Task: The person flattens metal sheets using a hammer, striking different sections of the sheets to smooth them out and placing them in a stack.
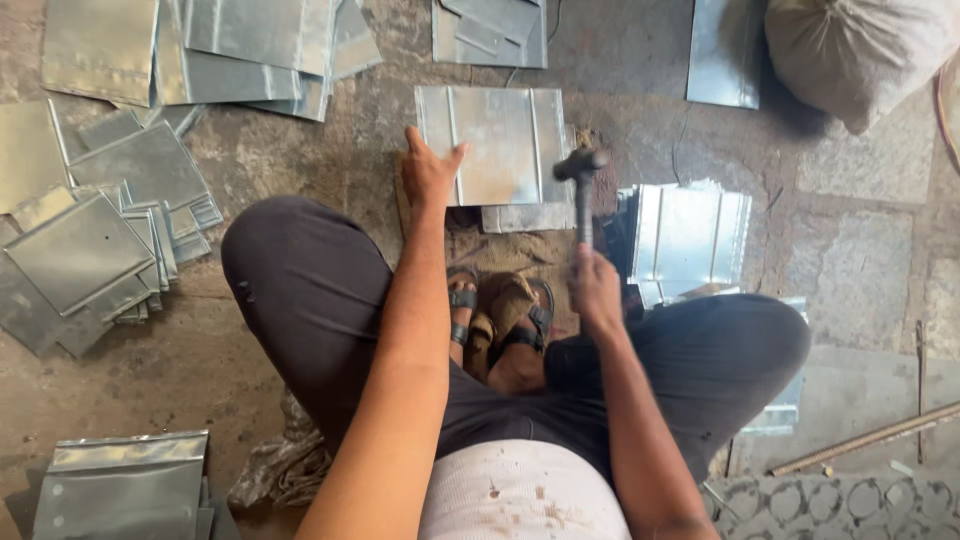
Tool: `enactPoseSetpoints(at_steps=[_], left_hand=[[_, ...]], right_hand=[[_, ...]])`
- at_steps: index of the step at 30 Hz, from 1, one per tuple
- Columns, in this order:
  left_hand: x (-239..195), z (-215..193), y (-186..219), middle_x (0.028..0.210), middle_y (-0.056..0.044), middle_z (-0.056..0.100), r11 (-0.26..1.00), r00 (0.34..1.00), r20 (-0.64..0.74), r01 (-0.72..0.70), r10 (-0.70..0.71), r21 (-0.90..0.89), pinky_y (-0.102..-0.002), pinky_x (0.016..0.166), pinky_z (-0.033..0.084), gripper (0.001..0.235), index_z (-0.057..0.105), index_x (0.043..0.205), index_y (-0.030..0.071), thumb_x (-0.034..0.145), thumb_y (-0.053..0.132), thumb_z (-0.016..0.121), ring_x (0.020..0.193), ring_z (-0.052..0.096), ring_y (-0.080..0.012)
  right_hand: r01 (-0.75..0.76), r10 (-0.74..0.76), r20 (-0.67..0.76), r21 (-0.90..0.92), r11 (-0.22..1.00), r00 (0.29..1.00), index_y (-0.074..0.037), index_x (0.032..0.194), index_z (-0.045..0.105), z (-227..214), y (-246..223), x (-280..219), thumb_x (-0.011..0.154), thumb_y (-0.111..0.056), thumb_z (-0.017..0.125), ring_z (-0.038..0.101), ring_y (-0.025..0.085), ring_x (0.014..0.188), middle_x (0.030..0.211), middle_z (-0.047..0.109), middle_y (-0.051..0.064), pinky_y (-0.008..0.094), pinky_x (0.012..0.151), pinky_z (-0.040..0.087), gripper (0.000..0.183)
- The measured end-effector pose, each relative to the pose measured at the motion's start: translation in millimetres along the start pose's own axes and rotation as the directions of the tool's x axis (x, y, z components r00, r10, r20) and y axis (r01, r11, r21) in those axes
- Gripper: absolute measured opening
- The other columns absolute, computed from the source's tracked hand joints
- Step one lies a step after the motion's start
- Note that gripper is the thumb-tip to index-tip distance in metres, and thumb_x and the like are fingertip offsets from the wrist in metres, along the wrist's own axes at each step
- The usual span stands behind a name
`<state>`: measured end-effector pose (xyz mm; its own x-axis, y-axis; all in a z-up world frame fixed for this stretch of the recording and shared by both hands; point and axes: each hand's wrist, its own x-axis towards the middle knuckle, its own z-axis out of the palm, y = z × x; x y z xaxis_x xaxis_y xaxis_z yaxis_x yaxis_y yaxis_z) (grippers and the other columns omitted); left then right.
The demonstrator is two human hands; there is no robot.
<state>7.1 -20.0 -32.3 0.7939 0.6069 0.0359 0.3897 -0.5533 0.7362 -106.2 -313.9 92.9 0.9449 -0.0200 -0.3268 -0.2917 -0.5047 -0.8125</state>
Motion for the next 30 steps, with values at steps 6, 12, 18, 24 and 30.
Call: enactPoseSetpoints(at_steps=[6, 12, 18, 24, 30], left_hand=[[-2.6, -3.9, 5.9, 0.089, -0.015, 0.072, 0.968, 0.94, 0.246, 0.25, -0.237, -0.026, -0.037, 0.054, 0.06, 0.083, 0.038, 0.132, 0.008, 0.081, 0.052, 0.085, 0.071, 0.074, -0.0285], [-2.7, -5.5, 8.6, 0.088, -0.014, 0.072, 0.959, 0.926, 0.259, 0.283, -0.276, 0.011, -0.036, 0.052, 0.059, 0.087, 0.036, 0.136, 0.009, 0.079, 0.054, 0.082, 0.07, 0.074, -0.0255], [-3.7, 10.0, -8.2, 0.102, -0.019, 0.071, 0.991, 0.981, 0.137, 0.132, -0.135, 0.03, -0.038, 0.06, 0.061, 0.082, 0.041, 0.129, 0.006, 0.081, 0.053, 0.088, 0.085, 0.074, -0.03], [-2.8, 1.4, 0.4, 0.093, -0.019, 0.071, 0.968, 0.937, 0.244, 0.247, -0.25, 0.042, -0.036, 0.054, 0.062, 0.087, 0.036, 0.138, 0.006, 0.083, 0.054, 0.084, 0.075, 0.075, -0.0299], [-4.2, -7.8, 9.9, 0.087, -0.014, 0.071, 0.974, 0.949, 0.225, 0.227, -0.222, 0.003, -0.032, 0.049, 0.058, 0.086, 0.037, 0.136, 0.005, 0.082, 0.053, 0.085, 0.068, 0.073, -0.0254]], right_hand=[[0.629, -0.54, -0.322, 0.407, 0.663, 0.778, -0.009, 0.097, 0.052, -110.1, -114.7, -33.8, 0.116, -0.05, 0.038, 0.037, 0.009, 0.039, 0.063, 0.042, -0.001, 0.026, 0.034, 0.031, 0.048], [0.98, -0.668, -0.718, 0.158, 0.119, 0.197, -0.014, 0.103, 0.048, -108.6, -67.8, 0.6, 0.104, -0.066, 0.033, 0.037, 0.006, 0.038, 0.067, 0.042, 0.0, 0.026, 0.036, 0.033, 0.054], [0.186, -0.185, 0.023, -0.162, 0.969, 0.982, -0.011, 0.084, 0.055, 10.1, 21.9, -3.0, 0.115, -0.047, 0.029, 0.05, 0.01, 0.057, 0.07, 0.055, 0.001, 0.029, 0.048, 0.043, 0.054], [0.237, -0.23, -0.07, 0.442, 0.865, 0.971, -0.009, 0.102, 0.05, -73.7, -93.5, -26.1, 0.119, -0.044, 0.035, 0.042, 0.008, 0.054, 0.071, 0.046, -0.001, 0.025, 0.043, 0.031, 0.042], [0.85, -0.668, -0.539, 0.425, 0.31, 0.513, -0.01, 0.104, 0.042, -100.6, -97.9, -5.2, 0.096, -0.08, 0.035, 0.041, 0.012, 0.041, 0.063, 0.044, 0.005, 0.031, 0.038, 0.035, 0.071]])
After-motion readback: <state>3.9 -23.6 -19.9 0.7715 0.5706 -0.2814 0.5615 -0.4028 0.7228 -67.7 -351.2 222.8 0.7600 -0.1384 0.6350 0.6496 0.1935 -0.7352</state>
